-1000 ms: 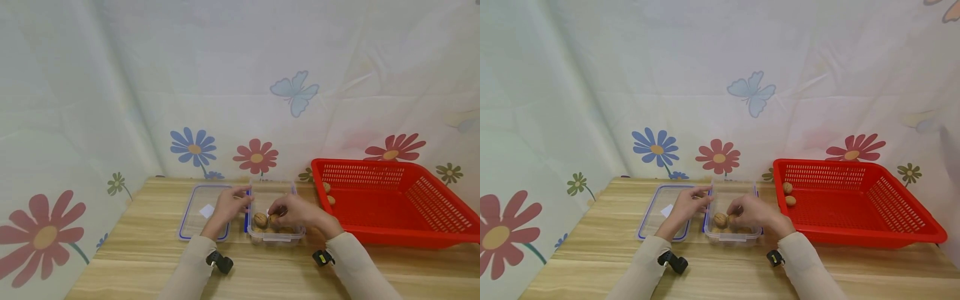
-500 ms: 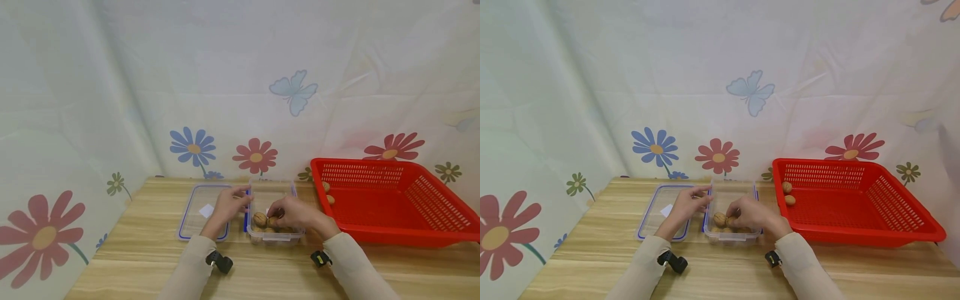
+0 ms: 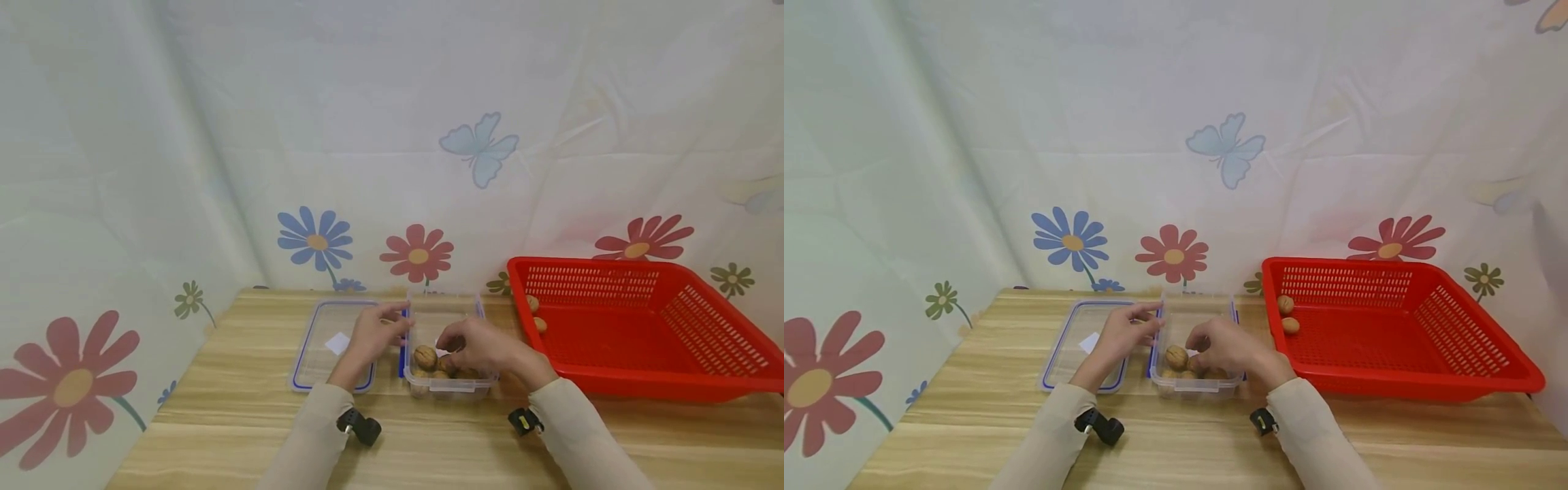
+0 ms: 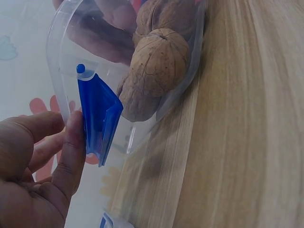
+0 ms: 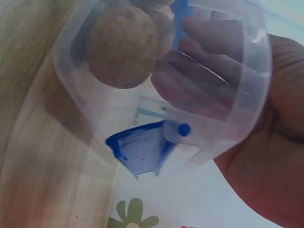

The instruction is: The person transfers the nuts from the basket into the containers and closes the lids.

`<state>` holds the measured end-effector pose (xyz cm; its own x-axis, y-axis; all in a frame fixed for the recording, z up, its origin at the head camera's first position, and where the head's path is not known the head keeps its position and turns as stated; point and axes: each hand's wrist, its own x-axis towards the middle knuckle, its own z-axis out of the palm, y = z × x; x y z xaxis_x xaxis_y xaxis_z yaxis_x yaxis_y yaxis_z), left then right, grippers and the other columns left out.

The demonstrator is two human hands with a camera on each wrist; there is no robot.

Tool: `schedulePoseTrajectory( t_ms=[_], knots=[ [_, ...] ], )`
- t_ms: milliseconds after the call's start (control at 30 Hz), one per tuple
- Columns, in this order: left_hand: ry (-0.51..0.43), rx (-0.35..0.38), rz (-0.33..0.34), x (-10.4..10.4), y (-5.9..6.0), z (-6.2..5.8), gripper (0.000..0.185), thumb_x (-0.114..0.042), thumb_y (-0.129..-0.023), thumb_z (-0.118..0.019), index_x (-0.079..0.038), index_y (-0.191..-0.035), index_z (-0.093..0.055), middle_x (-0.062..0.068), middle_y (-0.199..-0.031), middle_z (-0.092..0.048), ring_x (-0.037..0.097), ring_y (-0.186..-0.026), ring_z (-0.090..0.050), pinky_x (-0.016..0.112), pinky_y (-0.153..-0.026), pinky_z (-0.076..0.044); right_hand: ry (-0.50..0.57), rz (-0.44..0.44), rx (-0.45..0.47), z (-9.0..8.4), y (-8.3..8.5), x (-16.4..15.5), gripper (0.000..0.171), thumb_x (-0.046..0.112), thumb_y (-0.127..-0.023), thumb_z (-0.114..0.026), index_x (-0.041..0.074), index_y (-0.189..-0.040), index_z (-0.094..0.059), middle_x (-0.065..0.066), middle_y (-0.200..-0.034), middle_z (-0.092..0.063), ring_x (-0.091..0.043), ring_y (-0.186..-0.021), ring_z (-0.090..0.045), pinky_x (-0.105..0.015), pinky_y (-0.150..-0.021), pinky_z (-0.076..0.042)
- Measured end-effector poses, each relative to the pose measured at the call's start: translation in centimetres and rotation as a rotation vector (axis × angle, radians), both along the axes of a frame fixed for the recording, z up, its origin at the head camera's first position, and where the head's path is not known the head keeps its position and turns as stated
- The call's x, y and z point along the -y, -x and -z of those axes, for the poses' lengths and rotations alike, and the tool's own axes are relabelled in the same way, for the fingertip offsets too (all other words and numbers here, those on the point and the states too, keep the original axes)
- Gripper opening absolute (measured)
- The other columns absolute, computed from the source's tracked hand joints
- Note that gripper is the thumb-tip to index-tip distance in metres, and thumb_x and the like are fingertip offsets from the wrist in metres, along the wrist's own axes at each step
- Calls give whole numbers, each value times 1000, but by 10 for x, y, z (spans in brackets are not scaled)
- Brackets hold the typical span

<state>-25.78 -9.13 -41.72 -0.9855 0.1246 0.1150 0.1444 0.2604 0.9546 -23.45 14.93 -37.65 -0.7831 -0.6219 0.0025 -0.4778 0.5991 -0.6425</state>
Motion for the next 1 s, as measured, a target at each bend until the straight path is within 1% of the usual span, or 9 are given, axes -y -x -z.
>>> schedulePoseTrajectory(
  t_ms=[67,167,300,433,567,667,767,867,1000],
  knots=[
    [-7,-5,2,-1,0,0,41,-6,-99,-75,3,-138,-68,18,-105,-73,23,-77,-75,33,-68,-68,0,21,-4,-4,-2,-1,24,9,-93,-84,5,-116,-79,-9,-113,-77,-22,-100,-71,-47,-96,-63],
    [-21,-7,4,-2,0,0,41,-5,-99,-76,3,-138,-68,18,-104,-73,23,-78,-75,34,-69,-68,9,24,-38,-10,-5,-5,25,8,-93,-83,4,-117,-78,-10,-115,-77,-23,-101,-71,-45,-94,-64],
    [-28,-12,6,-2,1,1,42,-7,-98,-76,3,-138,-67,18,-105,-73,24,-78,-75,36,-70,-68,32,37,-86,-21,-10,-14,24,9,-94,-82,6,-118,-78,-7,-112,-77,-21,-99,-72,-40,-91,-65],
    [-29,-16,8,-2,1,1,42,-6,-98,-76,3,-138,-68,18,-105,-73,24,-78,-75,35,-69,-68,55,70,-111,-36,-17,-23,26,13,-95,-83,7,-119,-77,-2,-110,-76,-19,-99,-72,-37,-89,-65],
    [-18,-11,11,-1,2,1,41,-6,-99,-76,1,-138,-68,16,-105,-73,22,-80,-75,33,-69,-68,58,92,-154,-54,-23,-32,29,15,-94,-83,8,-122,-77,-1,-111,-76,-19,-99,-72,-35,-87,-66],
    [-10,-12,16,0,1,0,41,-7,-99,-75,0,-139,-68,16,-105,-73,22,-81,-75,33,-70,-68,46,104,-178,-70,-26,-40,31,16,-94,-84,10,-123,-77,0,-112,-75,-20,-100,-70,-36,-87,-66],
    [-9,-15,20,1,1,1,42,-7,-99,-75,1,-139,-67,17,-105,-72,22,-81,-75,33,-70,-68,28,113,-195,-83,-27,-47,31,15,-94,-85,11,-123,-77,0,-114,-74,-20,-101,-70,-39,-90,-65],
    [-15,-10,16,1,1,1,42,-6,-99,-76,2,-139,-67,16,-105,-72,22,-80,-75,33,-70,-68,11,133,-218,-93,-26,-56,31,12,-92,-85,12,-123,-77,1,-114,-74,-20,-101,-70,-41,-92,-65],
    [-17,-17,10,1,0,2,41,-6,-99,-76,2,-138,-68,17,-104,-72,24,-81,-75,36,-71,-68,12,130,-249,-104,-21,-68,31,9,-92,-85,10,-122,-77,0,-115,-75,-21,-103,-71,-46,-95,-64]
  ],
)
